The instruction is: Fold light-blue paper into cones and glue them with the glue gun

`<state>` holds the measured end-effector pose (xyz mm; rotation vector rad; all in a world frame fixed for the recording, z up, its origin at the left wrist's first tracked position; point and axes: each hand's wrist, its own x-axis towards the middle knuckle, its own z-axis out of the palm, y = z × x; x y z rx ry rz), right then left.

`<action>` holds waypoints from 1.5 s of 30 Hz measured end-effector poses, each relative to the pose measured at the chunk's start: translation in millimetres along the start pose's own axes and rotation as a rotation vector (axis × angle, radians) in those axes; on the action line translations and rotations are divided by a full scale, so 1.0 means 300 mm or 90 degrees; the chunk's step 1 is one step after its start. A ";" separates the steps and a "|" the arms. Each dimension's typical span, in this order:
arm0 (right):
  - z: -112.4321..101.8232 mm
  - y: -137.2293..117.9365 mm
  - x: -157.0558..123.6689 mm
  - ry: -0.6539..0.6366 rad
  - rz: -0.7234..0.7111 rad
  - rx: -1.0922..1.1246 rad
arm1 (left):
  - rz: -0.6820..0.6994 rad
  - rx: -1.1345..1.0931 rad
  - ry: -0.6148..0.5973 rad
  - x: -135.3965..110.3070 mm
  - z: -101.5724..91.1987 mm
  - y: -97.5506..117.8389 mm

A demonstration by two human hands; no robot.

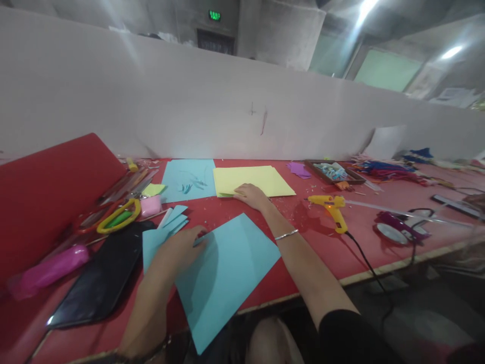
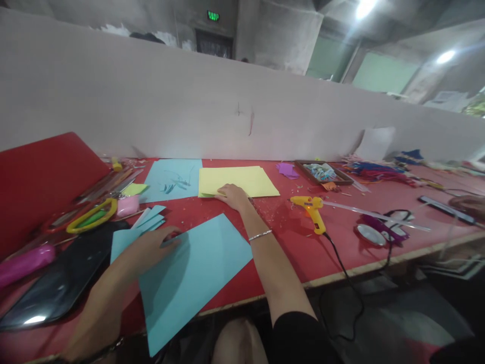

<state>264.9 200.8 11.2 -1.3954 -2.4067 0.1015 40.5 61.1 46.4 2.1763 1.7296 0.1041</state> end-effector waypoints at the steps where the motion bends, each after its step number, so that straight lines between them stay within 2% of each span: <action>1: 0.000 0.002 0.001 0.001 -0.002 0.003 | -0.002 0.002 0.000 0.000 -0.001 0.002; 13: -0.003 0.037 -0.005 -0.009 -0.011 0.041 | -0.015 0.018 -0.001 0.002 0.001 0.011; 20: -0.014 0.040 -0.019 -0.001 0.036 0.088 | -0.016 0.025 -0.005 0.011 0.007 0.005; 27: -0.018 0.040 -0.027 0.006 0.036 0.102 | -0.018 0.014 -0.004 0.010 0.008 0.005; 32: -0.010 -0.014 -0.014 0.014 0.067 0.056 | -0.013 0.022 0.013 0.012 0.015 0.005; 39: 0.037 -0.149 0.019 0.037 0.200 -0.094 | -0.013 0.022 0.019 0.004 0.017 0.028; 45: 0.031 -0.159 0.025 0.012 0.230 -0.082 | -0.005 -0.013 0.024 0.003 0.015 0.027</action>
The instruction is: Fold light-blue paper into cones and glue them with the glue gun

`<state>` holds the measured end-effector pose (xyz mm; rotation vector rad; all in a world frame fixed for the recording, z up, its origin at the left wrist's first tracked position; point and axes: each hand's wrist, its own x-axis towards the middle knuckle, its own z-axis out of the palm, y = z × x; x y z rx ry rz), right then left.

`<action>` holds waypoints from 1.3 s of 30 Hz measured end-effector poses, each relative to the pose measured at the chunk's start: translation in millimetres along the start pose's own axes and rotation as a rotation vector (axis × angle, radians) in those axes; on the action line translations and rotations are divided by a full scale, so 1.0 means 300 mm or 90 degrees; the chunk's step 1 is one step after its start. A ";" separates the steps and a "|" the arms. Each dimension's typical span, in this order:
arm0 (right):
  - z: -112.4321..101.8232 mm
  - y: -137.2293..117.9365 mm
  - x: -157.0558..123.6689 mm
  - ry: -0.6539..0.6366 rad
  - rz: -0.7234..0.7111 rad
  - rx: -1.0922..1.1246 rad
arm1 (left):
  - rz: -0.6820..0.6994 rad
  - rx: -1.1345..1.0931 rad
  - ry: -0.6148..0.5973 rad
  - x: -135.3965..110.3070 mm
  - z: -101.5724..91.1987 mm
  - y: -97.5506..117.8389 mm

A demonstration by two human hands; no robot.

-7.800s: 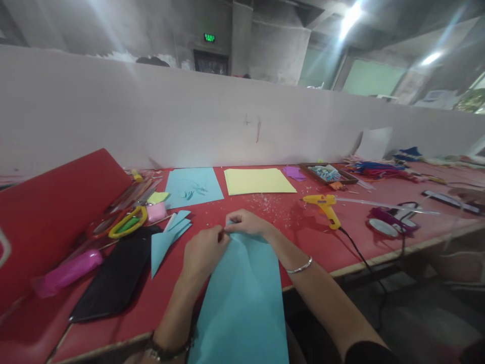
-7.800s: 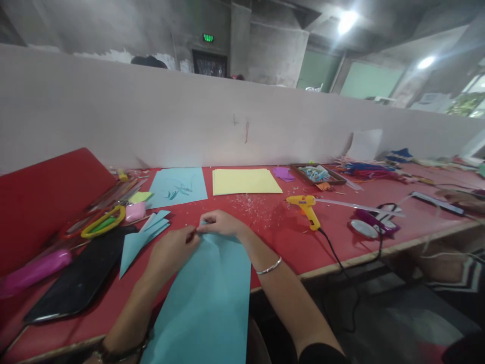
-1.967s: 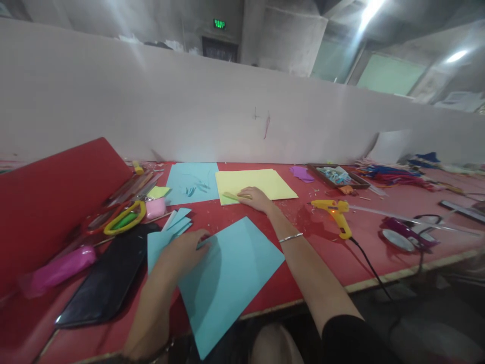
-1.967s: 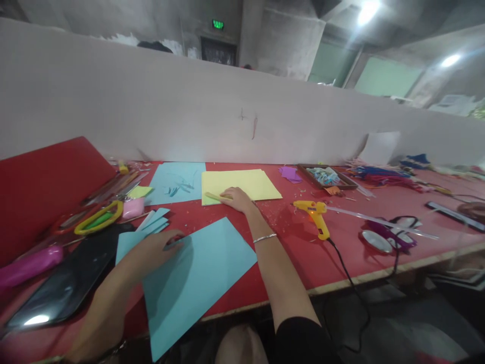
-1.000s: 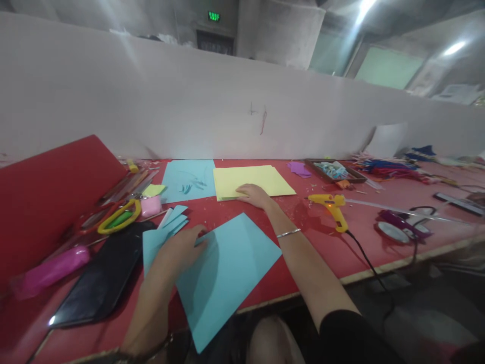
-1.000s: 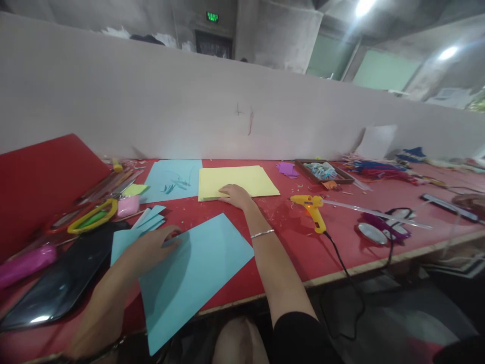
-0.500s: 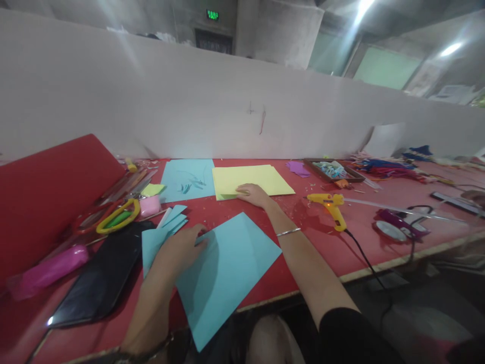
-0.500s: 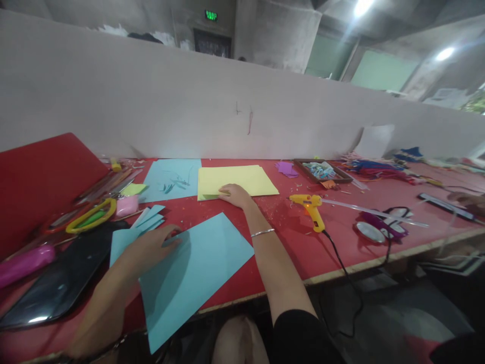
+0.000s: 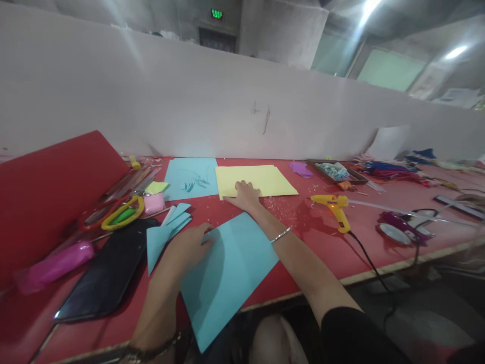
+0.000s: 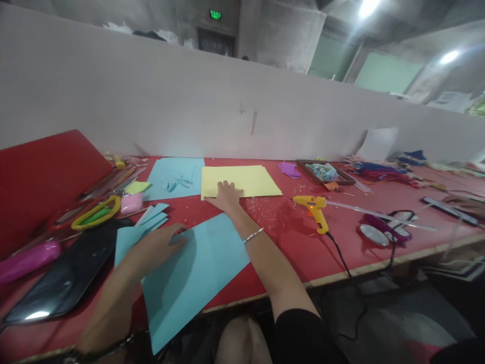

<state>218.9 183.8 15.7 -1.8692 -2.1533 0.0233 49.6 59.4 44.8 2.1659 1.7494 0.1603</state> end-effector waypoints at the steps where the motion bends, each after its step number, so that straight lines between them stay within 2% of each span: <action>1: -0.001 0.001 0.000 0.000 -0.001 0.000 | 0.001 -0.005 -0.002 0.001 -0.001 -0.001; 11: 0.018 -0.012 0.022 -0.026 0.034 0.007 | 0.003 0.003 0.002 -0.001 0.000 -0.001; 24: 0.012 -0.008 0.022 -0.026 0.026 0.013 | 0.012 0.002 0.016 0.003 0.010 -0.011; 39: 0.022 0.034 0.037 0.050 -0.010 0.051 | 0.017 -0.022 0.020 0.011 0.020 -0.020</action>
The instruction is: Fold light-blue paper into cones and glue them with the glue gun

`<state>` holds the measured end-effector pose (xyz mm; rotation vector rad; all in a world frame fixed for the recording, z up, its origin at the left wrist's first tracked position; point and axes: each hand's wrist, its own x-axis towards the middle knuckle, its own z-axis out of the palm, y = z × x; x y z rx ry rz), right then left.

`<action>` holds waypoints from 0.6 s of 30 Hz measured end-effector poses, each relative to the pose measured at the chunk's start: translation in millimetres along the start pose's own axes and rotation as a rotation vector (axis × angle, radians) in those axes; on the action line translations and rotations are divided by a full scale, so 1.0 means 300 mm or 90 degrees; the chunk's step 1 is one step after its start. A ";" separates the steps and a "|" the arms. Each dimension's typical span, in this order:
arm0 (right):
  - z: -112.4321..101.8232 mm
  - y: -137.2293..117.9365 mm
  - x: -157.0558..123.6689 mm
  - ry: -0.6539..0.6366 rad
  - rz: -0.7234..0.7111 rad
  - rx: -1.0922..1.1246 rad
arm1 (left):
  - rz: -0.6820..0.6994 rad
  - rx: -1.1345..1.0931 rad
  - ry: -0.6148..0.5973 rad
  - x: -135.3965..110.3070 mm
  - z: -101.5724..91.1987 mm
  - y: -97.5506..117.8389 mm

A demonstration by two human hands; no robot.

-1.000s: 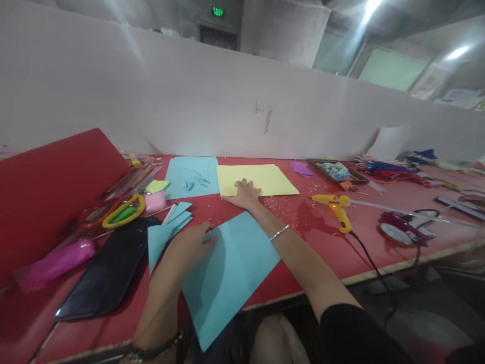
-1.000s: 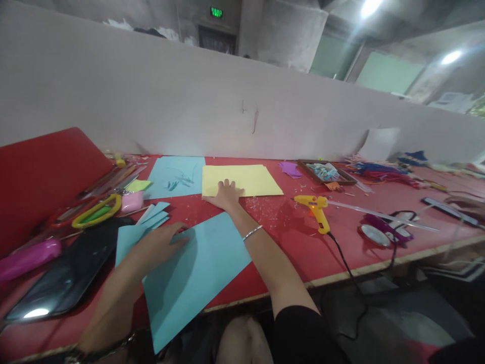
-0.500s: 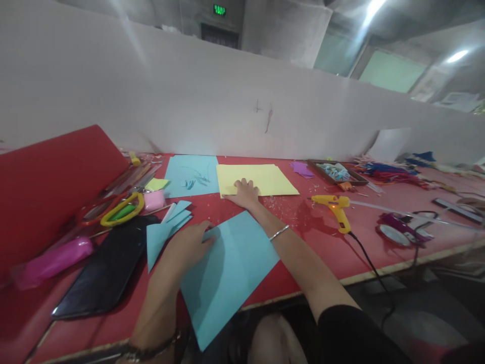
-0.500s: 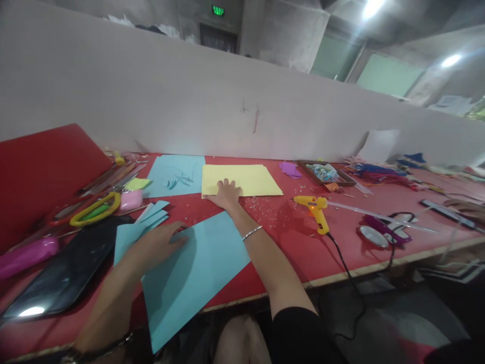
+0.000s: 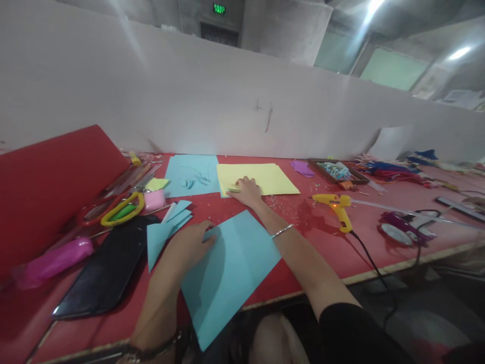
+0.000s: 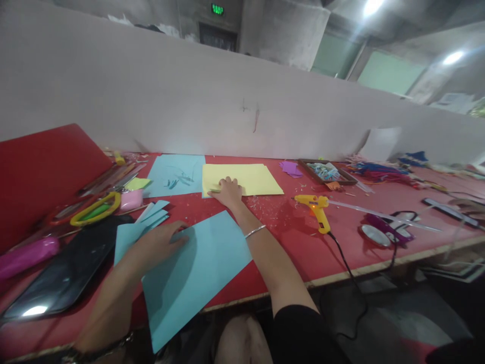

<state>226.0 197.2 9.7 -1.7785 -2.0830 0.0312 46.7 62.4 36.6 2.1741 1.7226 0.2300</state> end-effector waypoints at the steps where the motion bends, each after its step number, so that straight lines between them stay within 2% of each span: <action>1: 0.000 0.005 0.002 0.006 -0.006 0.000 | 0.000 -0.001 0.002 0.000 0.001 -0.001; 18: -0.016 0.091 0.041 -0.015 -0.123 0.014 | -0.004 0.004 -0.008 -0.006 -0.004 0.003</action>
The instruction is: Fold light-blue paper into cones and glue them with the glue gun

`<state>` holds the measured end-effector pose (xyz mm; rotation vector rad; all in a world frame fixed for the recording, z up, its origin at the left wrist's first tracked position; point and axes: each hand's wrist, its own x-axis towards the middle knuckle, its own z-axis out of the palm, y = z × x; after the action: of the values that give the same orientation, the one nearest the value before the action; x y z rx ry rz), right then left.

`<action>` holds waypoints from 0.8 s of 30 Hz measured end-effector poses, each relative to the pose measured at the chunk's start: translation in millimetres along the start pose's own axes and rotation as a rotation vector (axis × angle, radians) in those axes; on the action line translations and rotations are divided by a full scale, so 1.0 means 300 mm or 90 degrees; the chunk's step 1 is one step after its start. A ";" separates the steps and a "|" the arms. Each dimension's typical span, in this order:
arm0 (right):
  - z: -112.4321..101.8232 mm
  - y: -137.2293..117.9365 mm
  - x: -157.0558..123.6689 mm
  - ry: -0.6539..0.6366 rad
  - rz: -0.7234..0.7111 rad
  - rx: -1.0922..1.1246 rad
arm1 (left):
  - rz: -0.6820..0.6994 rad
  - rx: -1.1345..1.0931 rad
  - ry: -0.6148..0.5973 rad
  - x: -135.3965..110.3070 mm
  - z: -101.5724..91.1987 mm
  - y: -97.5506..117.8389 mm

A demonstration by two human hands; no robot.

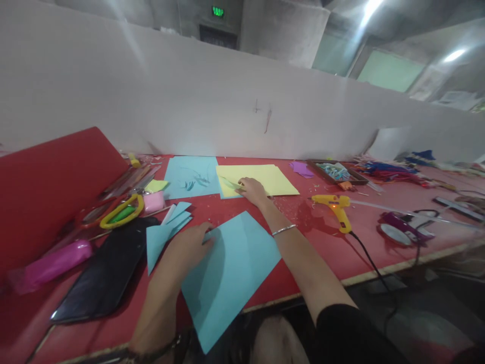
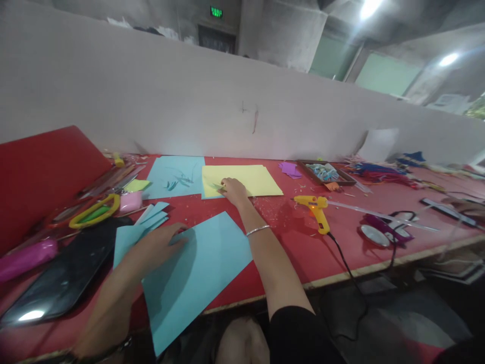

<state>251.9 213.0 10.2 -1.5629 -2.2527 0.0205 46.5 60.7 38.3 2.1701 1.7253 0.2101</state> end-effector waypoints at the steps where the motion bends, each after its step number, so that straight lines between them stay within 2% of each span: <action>1: -0.005 0.009 -0.001 -0.004 -0.010 0.004 | 0.003 -0.002 -0.002 0.001 0.001 -0.002; 8: -0.027 0.071 -0.014 -0.037 -0.074 0.050 | 0.006 -0.003 -0.007 0.008 0.006 -0.015; 15: -0.037 0.107 -0.035 -0.058 -0.077 0.129 | 0.005 0.007 -0.013 0.006 0.002 -0.011; 18: -0.043 0.104 -0.042 -0.048 -0.054 0.142 | 0.011 0.008 -0.003 0.009 0.006 -0.015; 24: -0.023 0.095 -0.028 0.018 0.063 0.117 | 0.022 0.003 0.027 0.012 0.017 -0.025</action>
<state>282.2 214.5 7.4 -1.5631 -2.0855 0.2252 42.2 64.6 30.5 2.2157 1.7129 0.2620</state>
